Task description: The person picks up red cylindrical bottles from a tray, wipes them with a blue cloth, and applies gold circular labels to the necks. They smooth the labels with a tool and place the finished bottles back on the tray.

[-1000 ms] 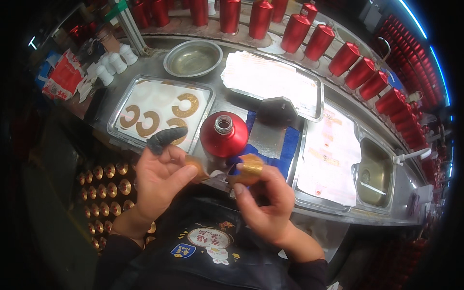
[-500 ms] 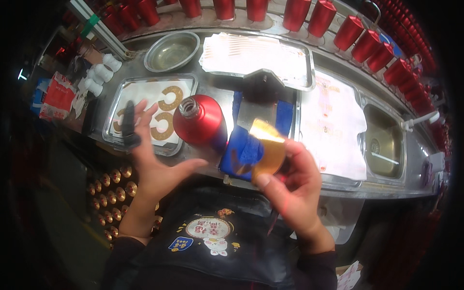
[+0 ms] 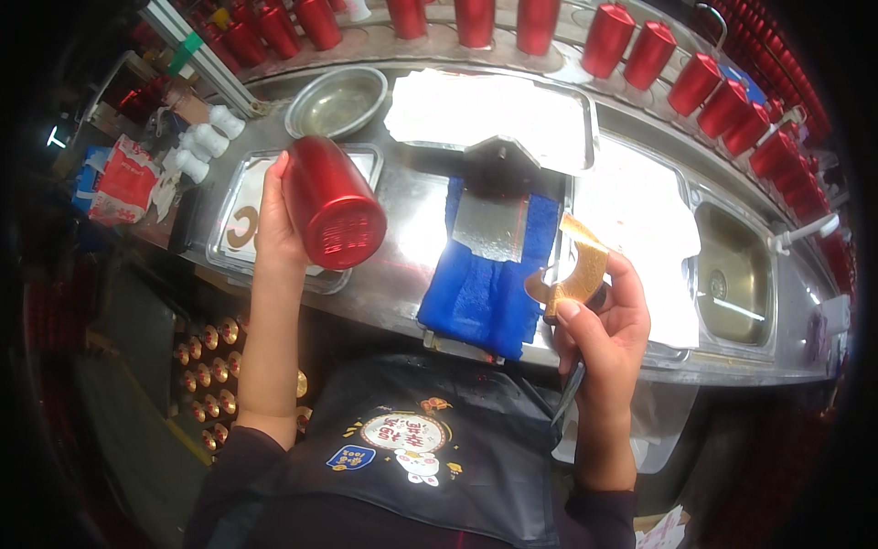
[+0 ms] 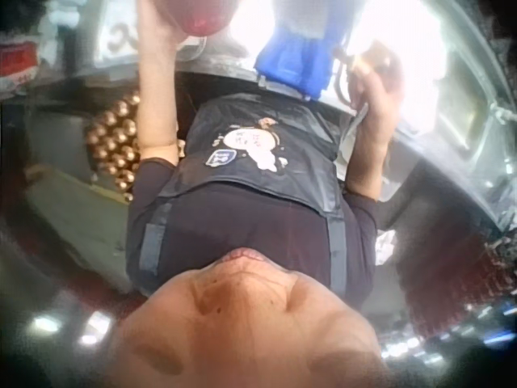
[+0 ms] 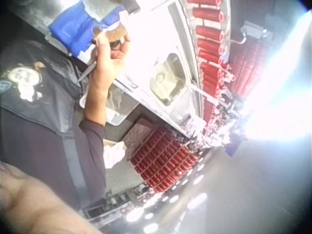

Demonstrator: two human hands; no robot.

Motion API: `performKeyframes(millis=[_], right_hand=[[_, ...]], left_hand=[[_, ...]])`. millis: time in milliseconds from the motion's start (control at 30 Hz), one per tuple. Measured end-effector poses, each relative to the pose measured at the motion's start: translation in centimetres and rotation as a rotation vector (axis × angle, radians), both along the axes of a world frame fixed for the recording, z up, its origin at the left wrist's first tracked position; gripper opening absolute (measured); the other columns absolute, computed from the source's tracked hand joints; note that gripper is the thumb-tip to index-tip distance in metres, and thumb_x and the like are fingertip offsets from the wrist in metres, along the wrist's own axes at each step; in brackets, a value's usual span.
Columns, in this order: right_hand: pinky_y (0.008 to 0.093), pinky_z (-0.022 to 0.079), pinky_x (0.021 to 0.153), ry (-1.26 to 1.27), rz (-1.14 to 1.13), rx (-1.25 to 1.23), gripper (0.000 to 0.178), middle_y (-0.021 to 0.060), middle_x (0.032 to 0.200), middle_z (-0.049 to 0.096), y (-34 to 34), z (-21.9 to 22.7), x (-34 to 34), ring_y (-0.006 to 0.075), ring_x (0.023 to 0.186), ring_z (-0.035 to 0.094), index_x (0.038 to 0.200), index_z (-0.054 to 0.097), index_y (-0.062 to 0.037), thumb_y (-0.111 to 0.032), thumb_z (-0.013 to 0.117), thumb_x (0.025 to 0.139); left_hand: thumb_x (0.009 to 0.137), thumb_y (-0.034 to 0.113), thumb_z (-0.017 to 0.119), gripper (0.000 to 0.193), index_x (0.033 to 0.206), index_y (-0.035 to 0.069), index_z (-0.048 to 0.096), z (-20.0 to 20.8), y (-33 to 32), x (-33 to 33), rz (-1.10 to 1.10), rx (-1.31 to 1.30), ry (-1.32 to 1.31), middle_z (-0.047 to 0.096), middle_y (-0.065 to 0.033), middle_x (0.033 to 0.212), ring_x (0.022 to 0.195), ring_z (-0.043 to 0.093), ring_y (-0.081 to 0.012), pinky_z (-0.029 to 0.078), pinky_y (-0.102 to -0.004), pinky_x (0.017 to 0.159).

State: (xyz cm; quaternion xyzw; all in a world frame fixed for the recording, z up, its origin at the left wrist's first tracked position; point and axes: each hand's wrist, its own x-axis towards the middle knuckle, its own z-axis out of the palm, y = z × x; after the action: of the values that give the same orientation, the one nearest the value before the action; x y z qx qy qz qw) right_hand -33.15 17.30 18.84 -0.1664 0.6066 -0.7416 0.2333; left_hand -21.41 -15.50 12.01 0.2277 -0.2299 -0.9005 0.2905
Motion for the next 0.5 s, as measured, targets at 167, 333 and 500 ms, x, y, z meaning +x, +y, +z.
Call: performKeyframes(millis=[167,333,500], right_hand=[[0.0158,0.033,0.039,0.002,0.027,0.019,0.051,0.0124,0.092,0.068,-0.5,0.0,-0.1,0.0030,0.048,0.047,0.134,0.048,0.0037,-0.002,0.063,0.086],[0.0160,0.033,0.039,0.001,0.052,-0.004,0.050,0.0094,0.088,0.066,-0.7,0.0,0.0,0.0029,0.048,0.046,0.135,0.047,0.0039,0.000,0.062,0.087],[0.0157,0.033,0.040,0.006,0.052,0.025,0.050,0.0116,0.090,0.069,-0.6,-0.2,0.1,0.0029,0.048,0.047,0.135,0.047,0.0041,0.000,0.062,0.088]], left_hand=[[0.093,0.045,0.066,0.046,0.118,0.007,0.064,-0.5,-0.1,0.8,-0.051,0.019,-0.002,0.070,-0.0115,0.114,0.102,0.069,-0.0273,0.060,-0.0453,0.090],[0.089,0.045,0.072,0.048,0.117,0.006,0.063,-1.3,-0.2,0.8,0.051,-0.028,-0.040,0.070,-0.0101,0.114,0.103,0.068,-0.0262,0.059,-0.0441,0.091],[0.089,0.040,0.075,0.049,0.120,0.006,0.061,-0.5,1.0,0.7,0.115,-0.022,-0.058,0.069,-0.0103,0.111,0.102,0.068,-0.0240,0.059,-0.0430,0.090]])
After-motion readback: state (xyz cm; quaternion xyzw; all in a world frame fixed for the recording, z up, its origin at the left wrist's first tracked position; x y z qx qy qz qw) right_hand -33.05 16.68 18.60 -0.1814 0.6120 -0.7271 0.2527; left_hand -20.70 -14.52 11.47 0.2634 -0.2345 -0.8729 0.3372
